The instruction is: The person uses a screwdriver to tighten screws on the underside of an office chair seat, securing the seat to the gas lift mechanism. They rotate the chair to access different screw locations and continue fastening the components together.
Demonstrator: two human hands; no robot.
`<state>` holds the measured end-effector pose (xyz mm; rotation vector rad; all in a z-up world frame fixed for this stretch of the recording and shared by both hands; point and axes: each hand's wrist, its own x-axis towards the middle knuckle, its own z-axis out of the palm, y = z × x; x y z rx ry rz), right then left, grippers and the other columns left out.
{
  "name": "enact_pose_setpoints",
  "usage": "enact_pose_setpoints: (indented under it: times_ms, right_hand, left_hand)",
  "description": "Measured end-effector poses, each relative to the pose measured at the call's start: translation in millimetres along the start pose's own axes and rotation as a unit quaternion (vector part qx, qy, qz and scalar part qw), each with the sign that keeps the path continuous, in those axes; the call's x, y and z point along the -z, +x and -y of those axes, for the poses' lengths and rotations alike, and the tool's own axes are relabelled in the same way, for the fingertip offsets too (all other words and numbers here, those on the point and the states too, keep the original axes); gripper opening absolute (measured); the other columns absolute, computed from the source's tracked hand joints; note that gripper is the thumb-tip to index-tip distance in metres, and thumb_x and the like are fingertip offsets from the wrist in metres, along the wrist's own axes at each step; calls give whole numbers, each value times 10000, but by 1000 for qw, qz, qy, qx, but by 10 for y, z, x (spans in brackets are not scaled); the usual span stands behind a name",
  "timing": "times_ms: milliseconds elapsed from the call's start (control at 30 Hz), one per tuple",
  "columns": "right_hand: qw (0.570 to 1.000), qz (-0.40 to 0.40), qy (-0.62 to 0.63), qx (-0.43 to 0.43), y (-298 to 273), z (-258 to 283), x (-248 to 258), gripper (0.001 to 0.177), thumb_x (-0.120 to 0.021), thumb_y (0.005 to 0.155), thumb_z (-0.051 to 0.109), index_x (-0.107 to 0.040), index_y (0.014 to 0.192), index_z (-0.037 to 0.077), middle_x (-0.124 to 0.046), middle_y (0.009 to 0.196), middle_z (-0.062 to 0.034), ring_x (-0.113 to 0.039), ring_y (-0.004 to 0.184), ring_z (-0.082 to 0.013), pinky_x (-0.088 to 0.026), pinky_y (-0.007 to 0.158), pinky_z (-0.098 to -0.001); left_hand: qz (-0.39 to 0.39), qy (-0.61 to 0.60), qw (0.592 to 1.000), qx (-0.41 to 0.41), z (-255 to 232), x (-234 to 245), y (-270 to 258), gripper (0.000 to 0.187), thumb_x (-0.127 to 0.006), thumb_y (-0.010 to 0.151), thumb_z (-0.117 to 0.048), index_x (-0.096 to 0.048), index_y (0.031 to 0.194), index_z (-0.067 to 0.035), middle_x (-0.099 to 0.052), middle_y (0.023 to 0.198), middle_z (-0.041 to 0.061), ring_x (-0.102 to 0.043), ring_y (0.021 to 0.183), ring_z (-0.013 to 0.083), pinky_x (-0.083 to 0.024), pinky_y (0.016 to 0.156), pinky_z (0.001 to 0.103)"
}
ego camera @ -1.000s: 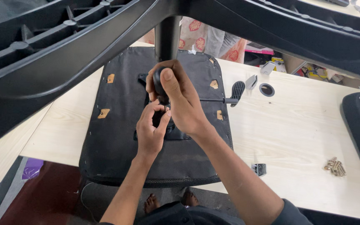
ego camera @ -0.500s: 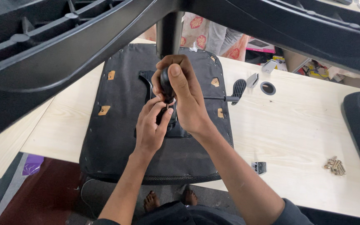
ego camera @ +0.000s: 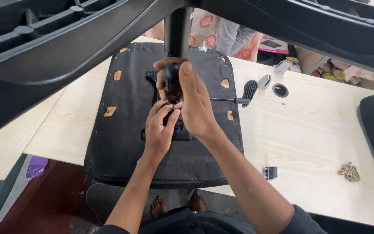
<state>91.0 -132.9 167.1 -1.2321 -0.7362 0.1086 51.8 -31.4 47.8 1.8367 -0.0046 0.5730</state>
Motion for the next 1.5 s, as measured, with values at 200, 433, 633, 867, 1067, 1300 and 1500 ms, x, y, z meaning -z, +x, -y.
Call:
enact_pose_setpoints:
  times_ms: [200, 433, 633, 867, 1067, 1300, 1500]
  right_hand:
    - [997, 12, -40, 59, 36, 24, -27, 440, -466, 1058, 500, -407, 1163, 76, -545, 901, -65, -493, 729, -116, -460, 643, -274]
    - [1000, -3, 23, 3, 17, 12, -3, 499, -352, 1134, 493, -552, 1209, 41, -580, 908, -41, -541, 774, -95, -491, 700, -265]
    - [996, 18, -25, 80, 37, -66, -11, 380, -511, 1073, 440, -382, 1163, 94, -563, 941, -81, -528, 763, -134, -503, 688, -302]
    - [999, 12, -13, 30, -6, -129, 51, 467, -400, 1152, 492, -547, 1237, 56, -576, 903, -73, -555, 778, -104, -511, 704, -275]
    - [989, 14, -100, 112, -13, -153, 6, 431, -616, 1122, 412, -395, 1228, 57, -543, 992, -87, -530, 851, -133, -522, 751, -308]
    - [998, 31, -12, 50, 21, -115, 11, 435, -513, 1117, 487, -516, 1303, 95, -600, 945, -60, -558, 804, -110, -508, 714, -273]
    - [998, 34, 16, 41, 4, -150, 36, 433, -482, 1143, 484, -530, 1302, 83, -555, 839, -39, -502, 725, -79, -473, 697, -255]
  left_hand:
    - [-23, -39, 999, -24, -42, -13, -4, 246, -597, 1039, -223, -708, 1105, -13, -639, 1299, 112, -659, 1140, 191, -561, 973, 334]
    - [-23, -52, 998, -2, -20, -19, -14, 256, -598, 1026, -238, -725, 1090, -25, -646, 1309, 119, -683, 1111, 196, -570, 977, 331]
    - [-28, -27, 999, -13, -9, -8, -10, 255, -605, 1041, -229, -724, 1108, -12, -670, 1282, 120, -667, 1171, 210, -549, 1008, 341]
    - [-29, -34, 999, 9, -7, -16, -22, 271, -616, 1021, -231, -752, 1110, -14, -687, 1270, 94, -686, 1151, 201, -556, 1001, 332]
    - [-15, -38, 999, 35, 48, -2, -32, 278, -614, 1006, -222, -721, 1123, 6, -685, 1264, 109, -692, 1123, 205, -577, 968, 328]
    - [-23, -46, 999, 8, 44, 0, -31, 280, -624, 1016, -228, -729, 1117, 11, -682, 1297, 104, -683, 1157, 207, -552, 1007, 340]
    - [-17, -34, 998, 50, 32, -7, -25, 295, -633, 1004, -269, -747, 1119, -22, -708, 1248, 94, -703, 1150, 219, -567, 1036, 344]
